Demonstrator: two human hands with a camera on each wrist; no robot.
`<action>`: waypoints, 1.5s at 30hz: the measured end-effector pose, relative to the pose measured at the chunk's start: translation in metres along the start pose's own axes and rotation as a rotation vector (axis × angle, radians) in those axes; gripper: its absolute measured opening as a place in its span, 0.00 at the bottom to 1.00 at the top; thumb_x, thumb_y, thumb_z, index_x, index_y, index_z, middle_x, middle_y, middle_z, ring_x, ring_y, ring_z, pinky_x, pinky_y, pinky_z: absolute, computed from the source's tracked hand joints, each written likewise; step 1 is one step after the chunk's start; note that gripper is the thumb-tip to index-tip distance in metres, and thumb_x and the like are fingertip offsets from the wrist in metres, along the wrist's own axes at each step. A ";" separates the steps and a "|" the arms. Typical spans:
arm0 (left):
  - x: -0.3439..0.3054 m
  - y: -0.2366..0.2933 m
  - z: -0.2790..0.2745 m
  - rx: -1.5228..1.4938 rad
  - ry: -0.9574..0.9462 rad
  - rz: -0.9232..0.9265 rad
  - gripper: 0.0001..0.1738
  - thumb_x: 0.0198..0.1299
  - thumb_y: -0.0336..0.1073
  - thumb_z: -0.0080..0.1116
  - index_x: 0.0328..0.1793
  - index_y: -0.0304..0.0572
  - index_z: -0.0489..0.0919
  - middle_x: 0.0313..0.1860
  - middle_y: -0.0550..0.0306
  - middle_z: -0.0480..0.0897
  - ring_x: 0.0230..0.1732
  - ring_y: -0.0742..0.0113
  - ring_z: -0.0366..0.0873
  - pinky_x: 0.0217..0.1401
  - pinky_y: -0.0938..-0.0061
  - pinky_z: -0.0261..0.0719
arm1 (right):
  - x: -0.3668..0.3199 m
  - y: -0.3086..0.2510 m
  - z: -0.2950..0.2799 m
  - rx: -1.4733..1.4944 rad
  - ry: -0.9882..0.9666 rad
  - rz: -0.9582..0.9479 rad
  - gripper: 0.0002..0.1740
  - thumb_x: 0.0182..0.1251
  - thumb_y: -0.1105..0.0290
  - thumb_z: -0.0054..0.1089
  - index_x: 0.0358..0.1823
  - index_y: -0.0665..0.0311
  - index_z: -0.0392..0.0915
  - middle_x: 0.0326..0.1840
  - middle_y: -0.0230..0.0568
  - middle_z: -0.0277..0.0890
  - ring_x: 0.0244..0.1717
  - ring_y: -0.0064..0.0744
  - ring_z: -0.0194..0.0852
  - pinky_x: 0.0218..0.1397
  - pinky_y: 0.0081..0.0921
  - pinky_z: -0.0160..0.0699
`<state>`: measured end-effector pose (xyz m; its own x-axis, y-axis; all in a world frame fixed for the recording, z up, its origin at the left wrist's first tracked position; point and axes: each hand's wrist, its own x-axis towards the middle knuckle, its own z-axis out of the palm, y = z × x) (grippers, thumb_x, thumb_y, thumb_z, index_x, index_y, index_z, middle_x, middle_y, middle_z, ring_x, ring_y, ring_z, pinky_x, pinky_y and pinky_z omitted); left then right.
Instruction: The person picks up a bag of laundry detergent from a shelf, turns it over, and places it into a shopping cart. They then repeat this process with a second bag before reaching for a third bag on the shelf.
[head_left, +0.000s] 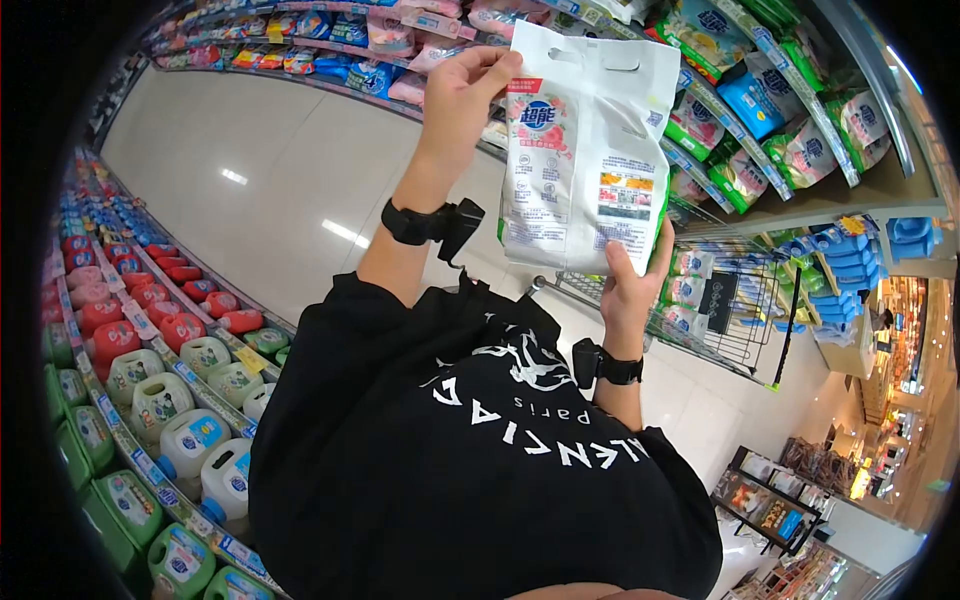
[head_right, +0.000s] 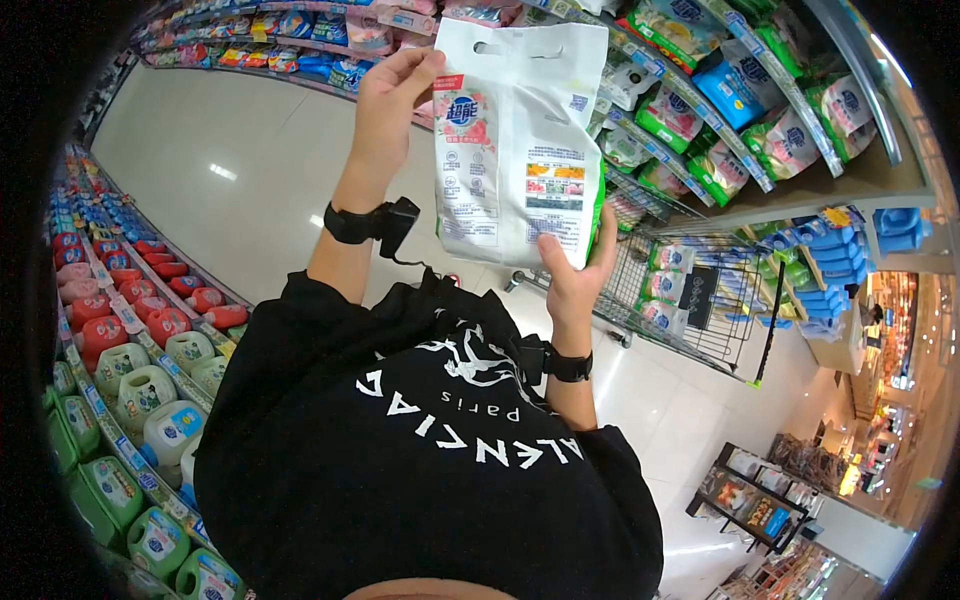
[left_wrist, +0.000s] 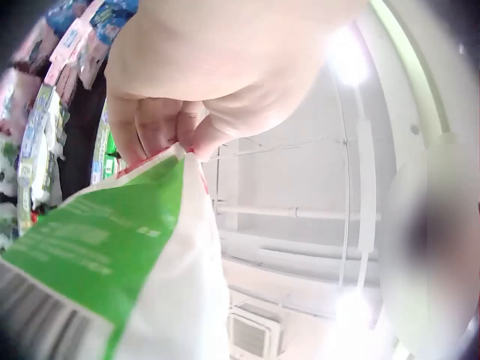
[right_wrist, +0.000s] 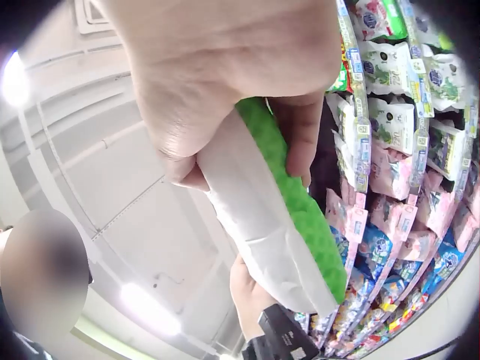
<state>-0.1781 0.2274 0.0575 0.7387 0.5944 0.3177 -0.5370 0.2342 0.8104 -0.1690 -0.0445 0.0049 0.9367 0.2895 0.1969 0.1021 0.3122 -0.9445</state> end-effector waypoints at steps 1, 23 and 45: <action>-0.001 0.008 -0.001 -0.026 -0.028 -0.092 0.12 0.67 0.36 0.64 0.49 0.34 0.83 0.38 0.60 0.85 0.38 0.74 0.83 0.45 0.79 0.81 | -0.003 -0.003 0.002 0.011 -0.026 -0.022 0.44 0.54 0.81 0.68 0.74 0.66 0.58 0.62 0.43 0.71 0.62 0.36 0.73 0.67 0.33 0.73; -0.188 0.003 0.037 0.274 -0.141 -0.250 0.30 0.63 0.35 0.68 0.66 0.32 0.68 0.55 0.53 0.80 0.55 0.70 0.78 0.59 0.74 0.77 | -0.072 -0.009 -0.015 0.160 0.095 0.204 0.29 0.66 0.66 0.68 0.64 0.68 0.68 0.55 0.41 0.77 0.54 0.25 0.75 0.60 0.24 0.72; -0.228 -0.019 0.063 0.209 -0.160 -0.285 0.27 0.80 0.50 0.40 0.73 0.36 0.63 0.63 0.53 0.74 0.62 0.73 0.71 0.66 0.76 0.69 | -0.093 0.001 -0.065 0.296 0.192 0.179 0.24 0.82 0.58 0.42 0.67 0.68 0.68 0.62 0.37 0.74 0.63 0.25 0.70 0.69 0.25 0.65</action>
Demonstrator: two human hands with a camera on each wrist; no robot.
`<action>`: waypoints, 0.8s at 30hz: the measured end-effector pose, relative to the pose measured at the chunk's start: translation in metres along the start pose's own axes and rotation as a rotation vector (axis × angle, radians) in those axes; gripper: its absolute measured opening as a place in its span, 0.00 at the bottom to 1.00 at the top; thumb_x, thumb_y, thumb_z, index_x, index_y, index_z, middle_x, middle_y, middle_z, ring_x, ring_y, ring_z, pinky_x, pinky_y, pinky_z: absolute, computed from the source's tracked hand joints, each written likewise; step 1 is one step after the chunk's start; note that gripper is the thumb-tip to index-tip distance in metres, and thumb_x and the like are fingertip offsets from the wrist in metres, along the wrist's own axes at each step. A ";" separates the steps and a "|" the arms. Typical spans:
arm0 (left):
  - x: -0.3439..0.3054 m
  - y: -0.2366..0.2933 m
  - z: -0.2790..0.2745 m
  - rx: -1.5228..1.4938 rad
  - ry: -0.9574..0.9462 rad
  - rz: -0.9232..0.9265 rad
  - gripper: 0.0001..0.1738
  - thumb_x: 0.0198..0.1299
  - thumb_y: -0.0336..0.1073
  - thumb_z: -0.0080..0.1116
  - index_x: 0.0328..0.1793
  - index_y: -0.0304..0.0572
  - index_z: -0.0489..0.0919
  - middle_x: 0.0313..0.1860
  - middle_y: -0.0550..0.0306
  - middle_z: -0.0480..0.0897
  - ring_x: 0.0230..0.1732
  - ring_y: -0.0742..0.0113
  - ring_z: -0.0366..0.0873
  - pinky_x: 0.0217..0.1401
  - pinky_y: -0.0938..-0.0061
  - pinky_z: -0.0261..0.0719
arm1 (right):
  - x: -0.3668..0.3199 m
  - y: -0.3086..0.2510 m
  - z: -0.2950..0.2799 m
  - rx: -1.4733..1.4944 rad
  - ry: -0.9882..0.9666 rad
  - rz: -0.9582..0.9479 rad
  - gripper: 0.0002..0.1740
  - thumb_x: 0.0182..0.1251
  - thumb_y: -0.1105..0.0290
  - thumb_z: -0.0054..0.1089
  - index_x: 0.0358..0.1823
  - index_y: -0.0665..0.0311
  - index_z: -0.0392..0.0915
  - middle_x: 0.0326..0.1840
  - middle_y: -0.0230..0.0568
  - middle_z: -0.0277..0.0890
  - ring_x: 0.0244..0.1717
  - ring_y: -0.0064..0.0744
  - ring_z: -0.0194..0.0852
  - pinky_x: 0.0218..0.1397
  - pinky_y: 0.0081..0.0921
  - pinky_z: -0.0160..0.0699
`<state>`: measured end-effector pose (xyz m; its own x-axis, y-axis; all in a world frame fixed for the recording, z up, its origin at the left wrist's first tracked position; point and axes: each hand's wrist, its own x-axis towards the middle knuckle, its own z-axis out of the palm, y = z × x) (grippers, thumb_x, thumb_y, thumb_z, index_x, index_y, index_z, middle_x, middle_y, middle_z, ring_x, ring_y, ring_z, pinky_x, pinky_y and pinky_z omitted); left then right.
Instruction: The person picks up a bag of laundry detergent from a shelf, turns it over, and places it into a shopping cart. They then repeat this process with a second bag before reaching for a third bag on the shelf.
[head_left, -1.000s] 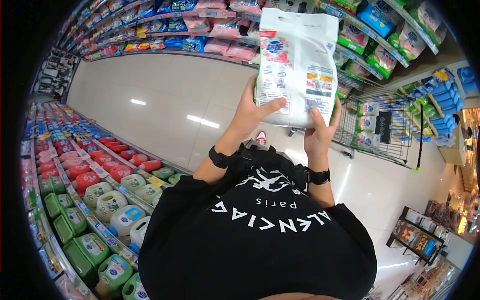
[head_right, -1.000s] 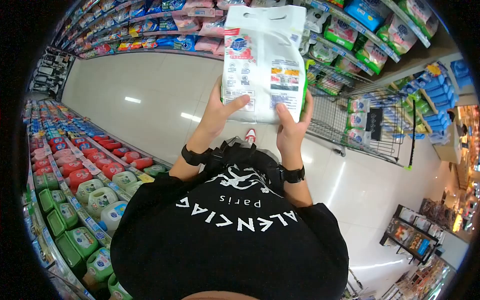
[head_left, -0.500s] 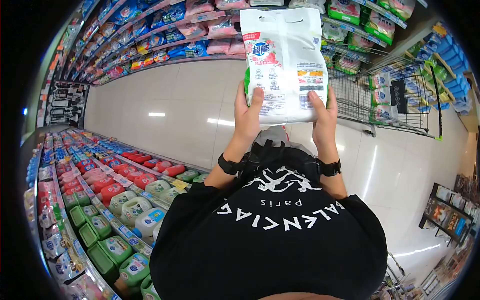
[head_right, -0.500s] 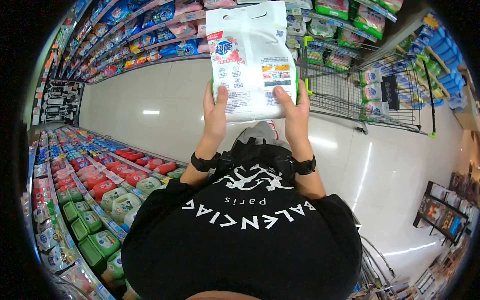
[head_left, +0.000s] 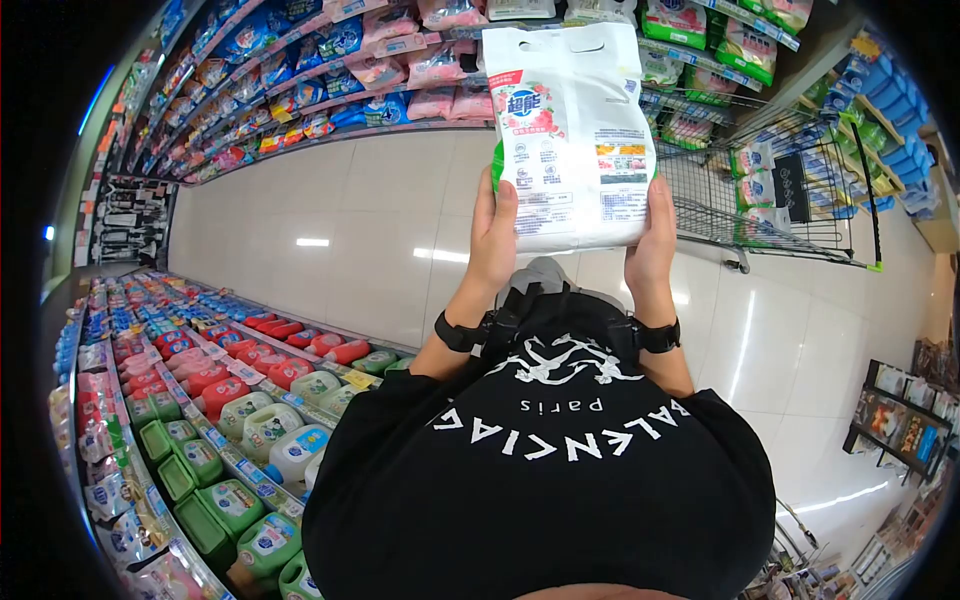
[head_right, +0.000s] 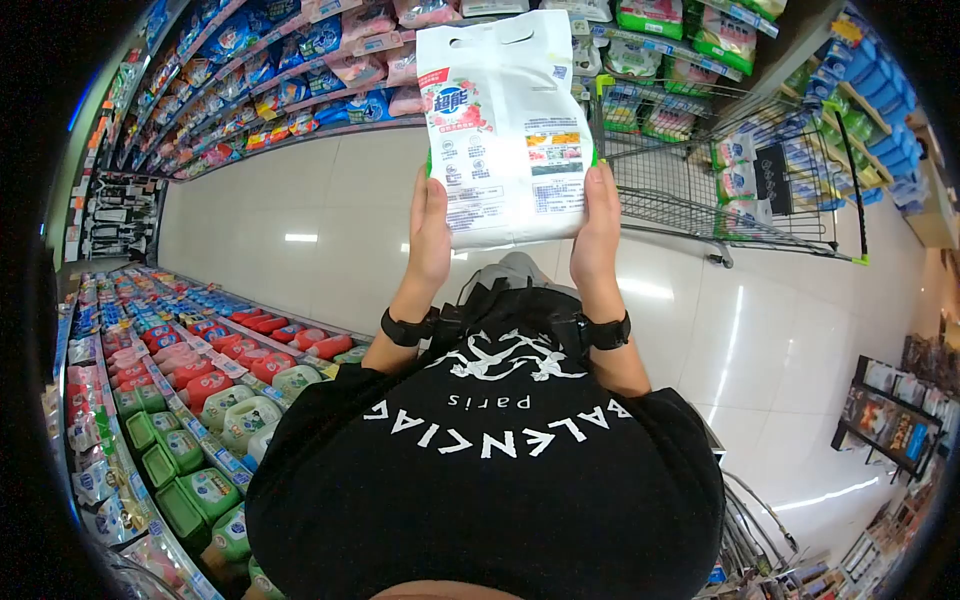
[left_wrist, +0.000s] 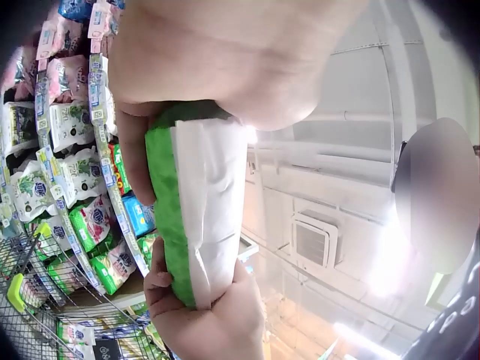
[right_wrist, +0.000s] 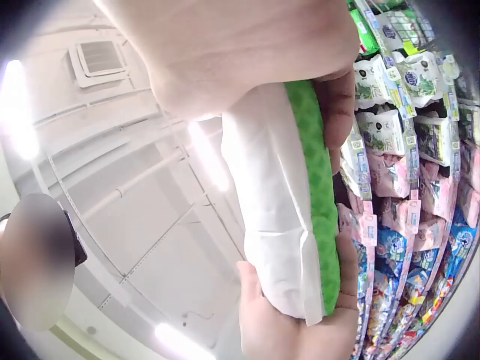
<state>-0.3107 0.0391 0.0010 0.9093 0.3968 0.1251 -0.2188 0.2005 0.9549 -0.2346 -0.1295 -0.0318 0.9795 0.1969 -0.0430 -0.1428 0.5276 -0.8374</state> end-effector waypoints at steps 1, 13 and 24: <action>-0.001 0.000 -0.005 -0.009 -0.023 0.000 0.28 0.80 0.52 0.38 0.73 0.37 0.62 0.64 0.53 0.74 0.63 0.73 0.71 0.67 0.75 0.68 | -0.001 0.001 0.001 -0.002 -0.011 -0.001 0.24 0.82 0.58 0.42 0.67 0.68 0.69 0.62 0.37 0.74 0.63 0.25 0.70 0.69 0.25 0.65; 0.004 -0.006 -0.008 0.008 -0.093 -0.024 0.27 0.82 0.49 0.34 0.74 0.37 0.60 0.65 0.53 0.73 0.64 0.73 0.69 0.69 0.75 0.66 | -0.007 -0.003 0.000 -0.004 0.034 0.012 0.22 0.82 0.59 0.42 0.66 0.66 0.70 0.60 0.35 0.75 0.61 0.23 0.71 0.67 0.24 0.66; 0.002 -0.007 -0.015 -0.001 -0.121 -0.030 0.28 0.80 0.48 0.40 0.76 0.36 0.58 0.67 0.53 0.70 0.66 0.71 0.66 0.71 0.73 0.64 | -0.003 0.001 0.002 -0.015 0.007 0.005 0.19 0.82 0.58 0.43 0.58 0.65 0.72 0.55 0.34 0.76 0.58 0.21 0.72 0.65 0.23 0.67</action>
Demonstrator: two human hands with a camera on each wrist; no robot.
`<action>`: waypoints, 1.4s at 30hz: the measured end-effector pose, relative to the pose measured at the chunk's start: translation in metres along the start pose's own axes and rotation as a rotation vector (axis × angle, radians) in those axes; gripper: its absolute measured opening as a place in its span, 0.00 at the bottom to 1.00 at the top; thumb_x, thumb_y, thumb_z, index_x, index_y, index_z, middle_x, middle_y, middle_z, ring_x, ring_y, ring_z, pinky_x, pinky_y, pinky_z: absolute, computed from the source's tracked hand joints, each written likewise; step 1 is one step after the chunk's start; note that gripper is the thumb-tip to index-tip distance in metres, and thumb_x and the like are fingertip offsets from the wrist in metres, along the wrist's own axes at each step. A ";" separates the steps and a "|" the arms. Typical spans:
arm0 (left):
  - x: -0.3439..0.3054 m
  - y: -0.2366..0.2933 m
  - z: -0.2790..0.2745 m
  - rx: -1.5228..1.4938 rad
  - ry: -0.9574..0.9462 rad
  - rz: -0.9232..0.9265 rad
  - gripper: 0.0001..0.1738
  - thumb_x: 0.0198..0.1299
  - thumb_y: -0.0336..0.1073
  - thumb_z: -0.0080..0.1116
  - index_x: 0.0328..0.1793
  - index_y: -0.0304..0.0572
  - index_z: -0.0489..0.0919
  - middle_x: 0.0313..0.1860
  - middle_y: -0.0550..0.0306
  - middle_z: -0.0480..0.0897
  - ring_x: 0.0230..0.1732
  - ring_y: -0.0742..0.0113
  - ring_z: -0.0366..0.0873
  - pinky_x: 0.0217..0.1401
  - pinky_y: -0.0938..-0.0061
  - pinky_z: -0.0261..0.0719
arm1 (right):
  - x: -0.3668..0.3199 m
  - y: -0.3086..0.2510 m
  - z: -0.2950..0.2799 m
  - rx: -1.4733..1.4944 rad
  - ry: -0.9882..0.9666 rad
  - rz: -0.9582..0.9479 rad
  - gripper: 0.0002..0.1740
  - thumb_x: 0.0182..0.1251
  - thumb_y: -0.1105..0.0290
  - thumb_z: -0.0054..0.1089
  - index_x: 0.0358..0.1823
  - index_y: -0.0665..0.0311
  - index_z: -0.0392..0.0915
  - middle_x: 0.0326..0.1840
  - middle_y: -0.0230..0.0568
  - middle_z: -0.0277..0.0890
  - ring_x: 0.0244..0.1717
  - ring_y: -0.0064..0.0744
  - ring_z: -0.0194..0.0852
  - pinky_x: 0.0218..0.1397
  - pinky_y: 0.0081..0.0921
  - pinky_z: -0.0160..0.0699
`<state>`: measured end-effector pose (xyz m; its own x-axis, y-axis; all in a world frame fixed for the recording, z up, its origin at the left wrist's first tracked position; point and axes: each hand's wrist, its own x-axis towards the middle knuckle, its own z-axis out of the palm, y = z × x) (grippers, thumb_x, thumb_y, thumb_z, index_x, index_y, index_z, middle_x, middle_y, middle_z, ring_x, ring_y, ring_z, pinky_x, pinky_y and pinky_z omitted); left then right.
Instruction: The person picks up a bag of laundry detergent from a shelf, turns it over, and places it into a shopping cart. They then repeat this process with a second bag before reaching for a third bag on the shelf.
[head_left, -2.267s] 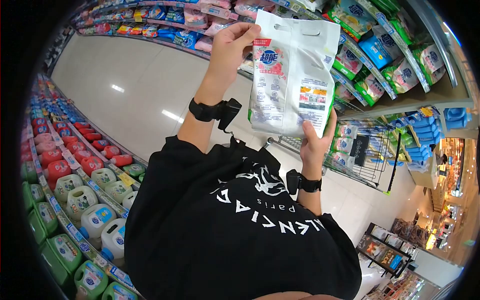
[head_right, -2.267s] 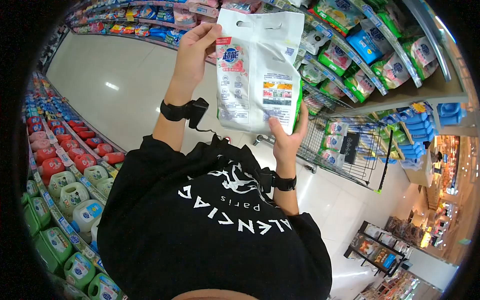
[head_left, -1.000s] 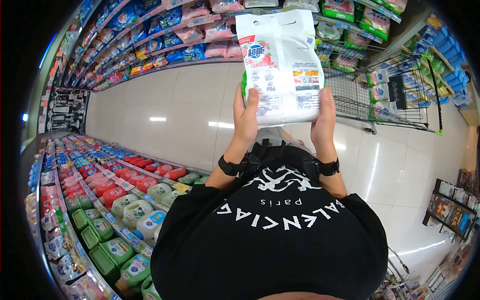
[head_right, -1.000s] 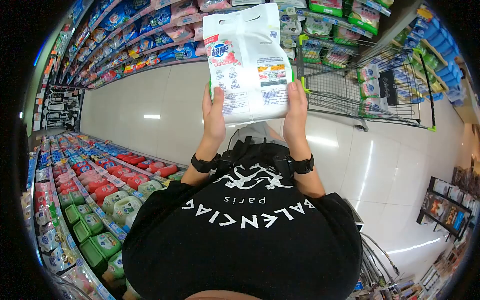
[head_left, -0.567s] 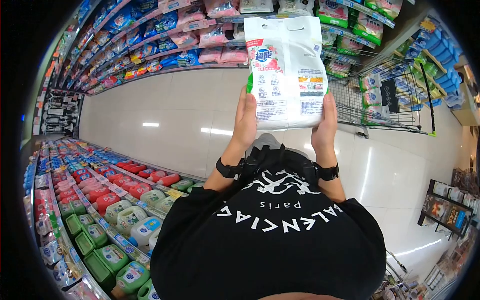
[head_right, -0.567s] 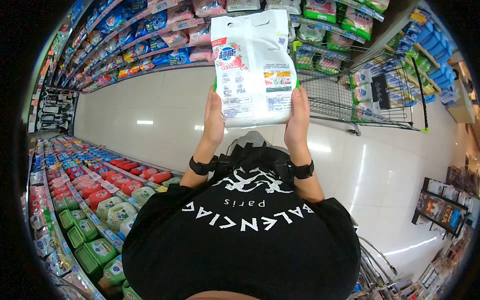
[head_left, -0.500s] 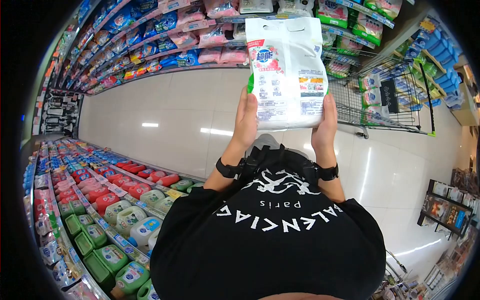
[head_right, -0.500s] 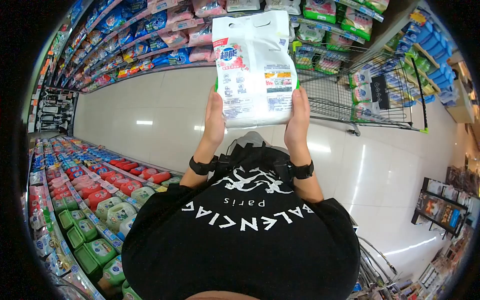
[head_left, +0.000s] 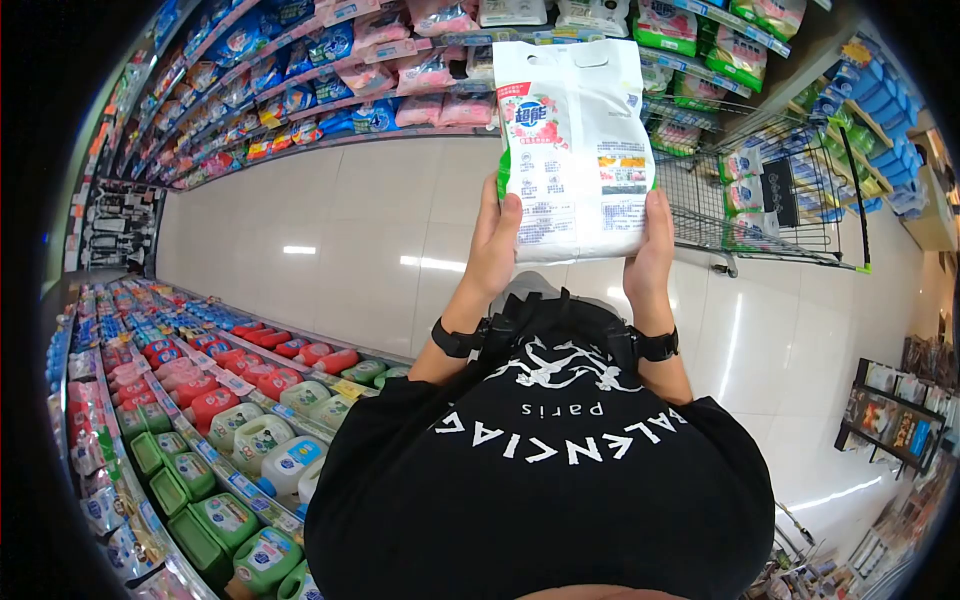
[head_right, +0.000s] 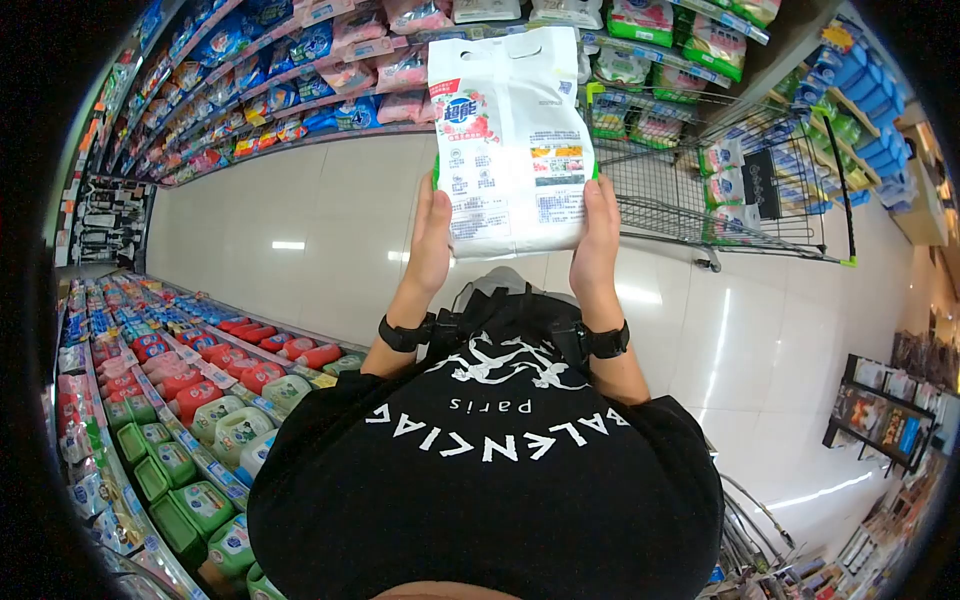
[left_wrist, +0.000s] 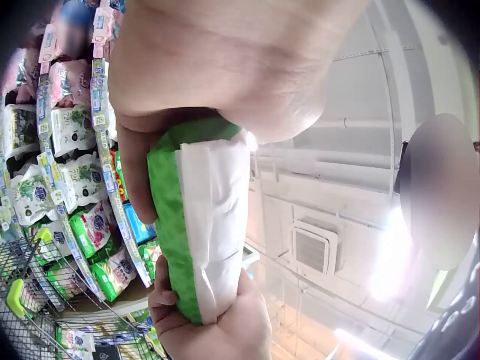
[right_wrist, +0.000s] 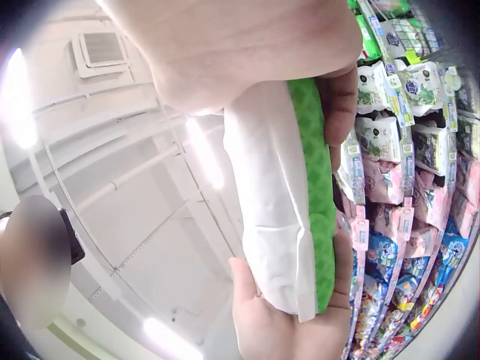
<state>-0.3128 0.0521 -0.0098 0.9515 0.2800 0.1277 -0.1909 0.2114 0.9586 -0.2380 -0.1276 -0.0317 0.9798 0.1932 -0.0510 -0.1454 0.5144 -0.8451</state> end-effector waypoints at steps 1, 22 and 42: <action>0.000 0.001 0.000 -0.005 0.004 -0.001 0.28 0.80 0.48 0.40 0.76 0.36 0.57 0.67 0.53 0.70 0.66 0.71 0.67 0.71 0.74 0.64 | 0.001 0.001 -0.001 -0.003 -0.006 0.006 0.19 0.82 0.58 0.43 0.57 0.65 0.73 0.55 0.34 0.77 0.58 0.21 0.72 0.65 0.23 0.67; 0.001 -0.003 -0.003 0.005 0.066 0.013 0.28 0.80 0.49 0.41 0.74 0.34 0.61 0.63 0.52 0.74 0.62 0.71 0.70 0.68 0.75 0.67 | 0.005 0.006 0.001 -0.005 -0.022 0.018 0.13 0.77 0.64 0.51 0.53 0.65 0.72 0.49 0.34 0.77 0.50 0.20 0.75 0.56 0.20 0.73; 0.003 0.004 0.006 -0.051 0.136 -0.012 0.26 0.80 0.48 0.42 0.72 0.36 0.65 0.61 0.54 0.77 0.60 0.73 0.74 0.64 0.75 0.72 | 0.001 -0.006 -0.011 0.289 -0.065 0.381 0.28 0.71 0.57 0.58 0.67 0.65 0.68 0.59 0.37 0.78 0.60 0.31 0.76 0.60 0.32 0.74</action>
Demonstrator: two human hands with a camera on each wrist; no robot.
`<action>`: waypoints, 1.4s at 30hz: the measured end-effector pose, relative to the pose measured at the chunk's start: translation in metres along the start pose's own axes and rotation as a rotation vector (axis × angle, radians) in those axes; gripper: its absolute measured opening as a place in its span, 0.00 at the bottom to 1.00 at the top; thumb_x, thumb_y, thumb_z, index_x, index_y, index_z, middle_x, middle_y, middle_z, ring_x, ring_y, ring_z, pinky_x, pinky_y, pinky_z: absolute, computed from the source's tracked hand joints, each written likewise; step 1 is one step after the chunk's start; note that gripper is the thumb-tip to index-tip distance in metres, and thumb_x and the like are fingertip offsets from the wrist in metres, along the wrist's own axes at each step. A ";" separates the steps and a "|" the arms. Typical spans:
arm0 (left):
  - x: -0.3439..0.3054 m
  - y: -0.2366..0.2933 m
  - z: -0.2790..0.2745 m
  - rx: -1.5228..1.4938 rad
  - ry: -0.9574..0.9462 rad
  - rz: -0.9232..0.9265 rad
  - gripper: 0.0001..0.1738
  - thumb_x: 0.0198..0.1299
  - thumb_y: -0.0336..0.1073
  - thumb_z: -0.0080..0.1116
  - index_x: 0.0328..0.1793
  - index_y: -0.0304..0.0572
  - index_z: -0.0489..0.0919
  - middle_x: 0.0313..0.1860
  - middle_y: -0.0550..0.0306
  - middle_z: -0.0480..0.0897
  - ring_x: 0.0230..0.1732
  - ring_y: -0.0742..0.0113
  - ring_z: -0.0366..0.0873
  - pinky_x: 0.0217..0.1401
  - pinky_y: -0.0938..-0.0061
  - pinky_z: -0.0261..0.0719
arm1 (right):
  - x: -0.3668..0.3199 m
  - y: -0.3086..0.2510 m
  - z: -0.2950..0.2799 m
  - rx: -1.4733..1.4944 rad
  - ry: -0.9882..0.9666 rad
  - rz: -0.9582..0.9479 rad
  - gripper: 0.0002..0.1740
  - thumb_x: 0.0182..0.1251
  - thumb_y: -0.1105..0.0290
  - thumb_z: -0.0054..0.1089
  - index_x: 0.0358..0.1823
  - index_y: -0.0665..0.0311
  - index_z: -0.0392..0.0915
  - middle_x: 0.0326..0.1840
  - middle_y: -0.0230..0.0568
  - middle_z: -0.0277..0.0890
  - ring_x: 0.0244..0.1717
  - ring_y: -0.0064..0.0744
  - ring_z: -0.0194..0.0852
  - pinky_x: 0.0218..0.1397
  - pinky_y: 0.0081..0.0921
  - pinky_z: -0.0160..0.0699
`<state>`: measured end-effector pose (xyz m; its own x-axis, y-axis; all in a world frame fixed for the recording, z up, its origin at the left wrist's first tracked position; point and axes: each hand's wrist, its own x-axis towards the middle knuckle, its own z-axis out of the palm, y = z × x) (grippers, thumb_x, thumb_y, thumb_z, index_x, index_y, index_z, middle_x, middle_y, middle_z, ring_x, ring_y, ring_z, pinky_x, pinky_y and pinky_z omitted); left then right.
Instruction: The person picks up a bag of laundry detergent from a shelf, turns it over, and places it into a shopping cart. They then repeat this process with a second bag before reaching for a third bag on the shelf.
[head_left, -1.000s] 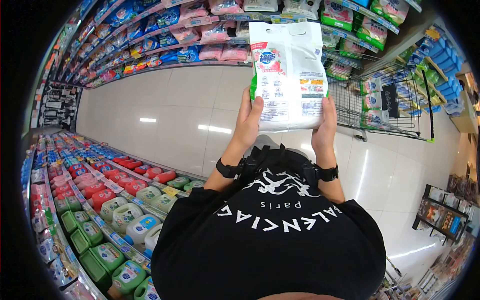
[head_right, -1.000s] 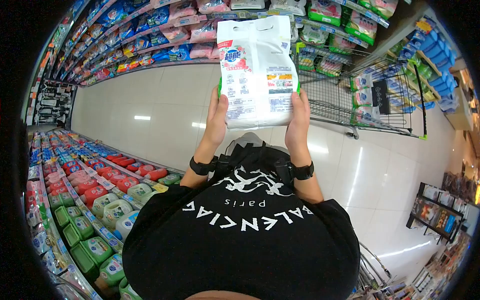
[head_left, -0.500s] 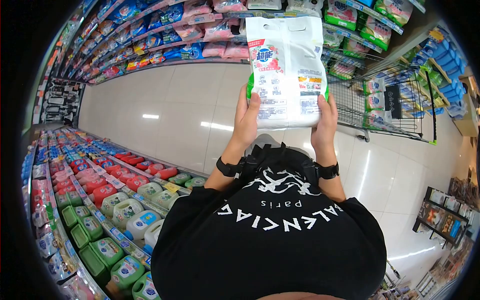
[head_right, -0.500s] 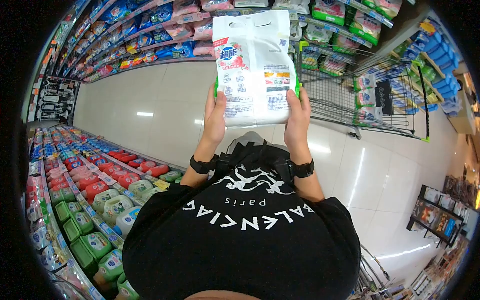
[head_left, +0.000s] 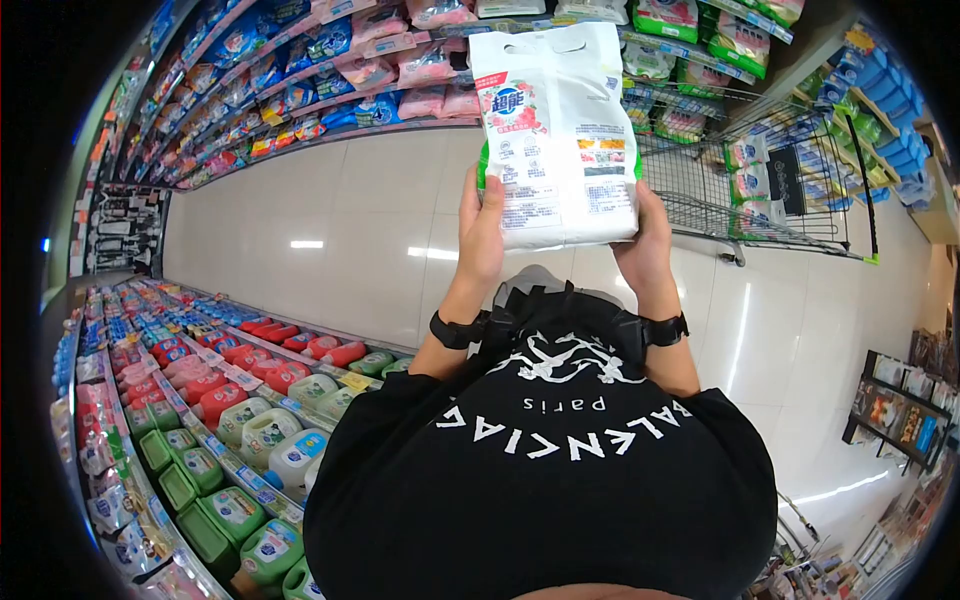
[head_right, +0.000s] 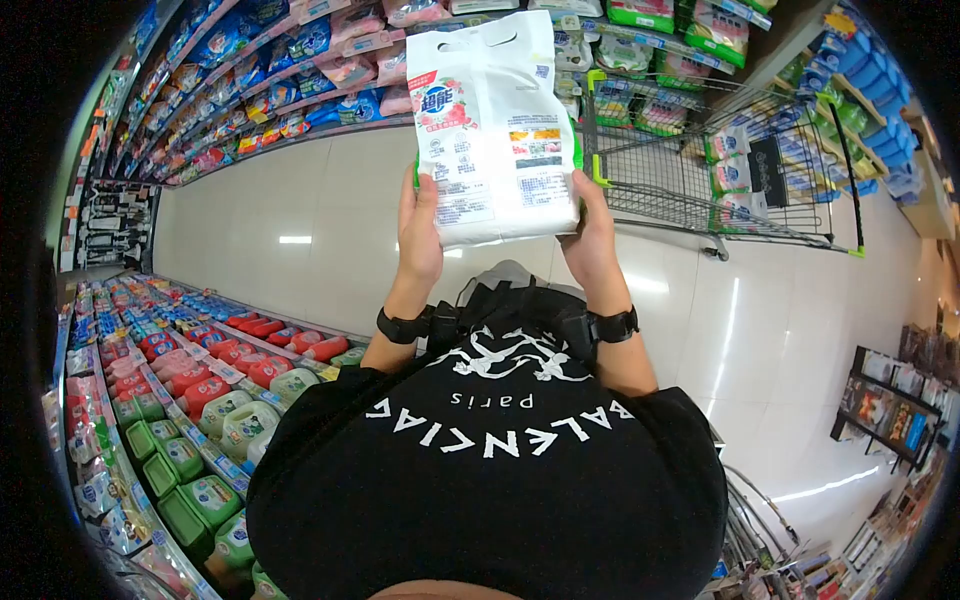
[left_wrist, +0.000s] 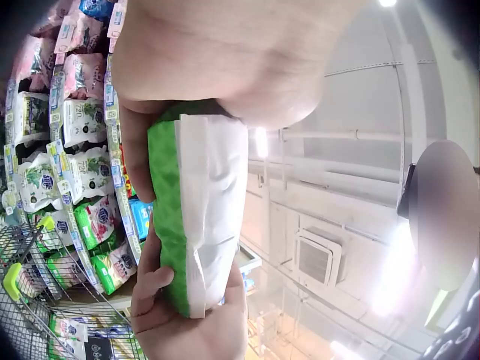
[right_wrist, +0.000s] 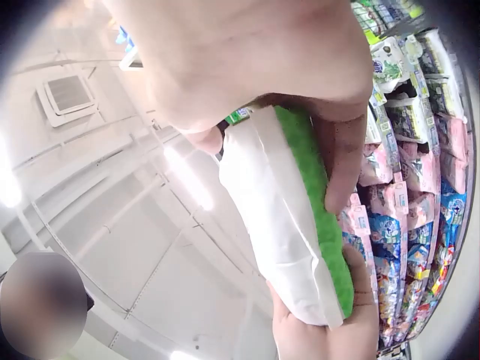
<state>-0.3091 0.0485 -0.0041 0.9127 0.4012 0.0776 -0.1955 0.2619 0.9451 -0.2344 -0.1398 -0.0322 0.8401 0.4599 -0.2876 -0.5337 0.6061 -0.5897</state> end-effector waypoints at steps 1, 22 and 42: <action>0.001 -0.001 -0.002 0.004 -0.010 -0.001 0.26 0.80 0.48 0.41 0.72 0.36 0.65 0.61 0.54 0.77 0.60 0.73 0.74 0.64 0.75 0.73 | -0.002 -0.002 0.000 -0.003 -0.030 0.032 0.29 0.70 0.58 0.59 0.68 0.65 0.67 0.59 0.37 0.78 0.60 0.31 0.76 0.60 0.31 0.74; -0.007 0.008 -0.015 0.053 -0.078 0.003 0.42 0.56 0.24 0.69 0.75 0.32 0.59 0.64 0.48 0.74 0.64 0.64 0.75 0.65 0.70 0.76 | -0.001 0.026 0.004 -0.132 -0.053 -0.084 0.34 0.62 0.72 0.69 0.69 0.67 0.64 0.61 0.44 0.75 0.60 0.33 0.76 0.63 0.32 0.76; -0.016 -0.018 0.014 -0.253 -0.126 0.034 0.43 0.58 0.38 0.71 0.76 0.39 0.60 0.67 0.54 0.70 0.68 0.60 0.70 0.70 0.65 0.71 | -0.022 0.010 0.075 -1.609 -0.240 -1.125 0.39 0.43 0.62 0.75 0.64 0.55 0.77 0.66 0.40 0.74 0.54 0.51 0.72 0.57 0.40 0.78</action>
<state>-0.3149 0.0257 -0.0176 0.9383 0.3057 0.1615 -0.2956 0.4670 0.8334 -0.2652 -0.0957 0.0248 0.5752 0.5014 0.6463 0.8180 -0.3460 -0.4595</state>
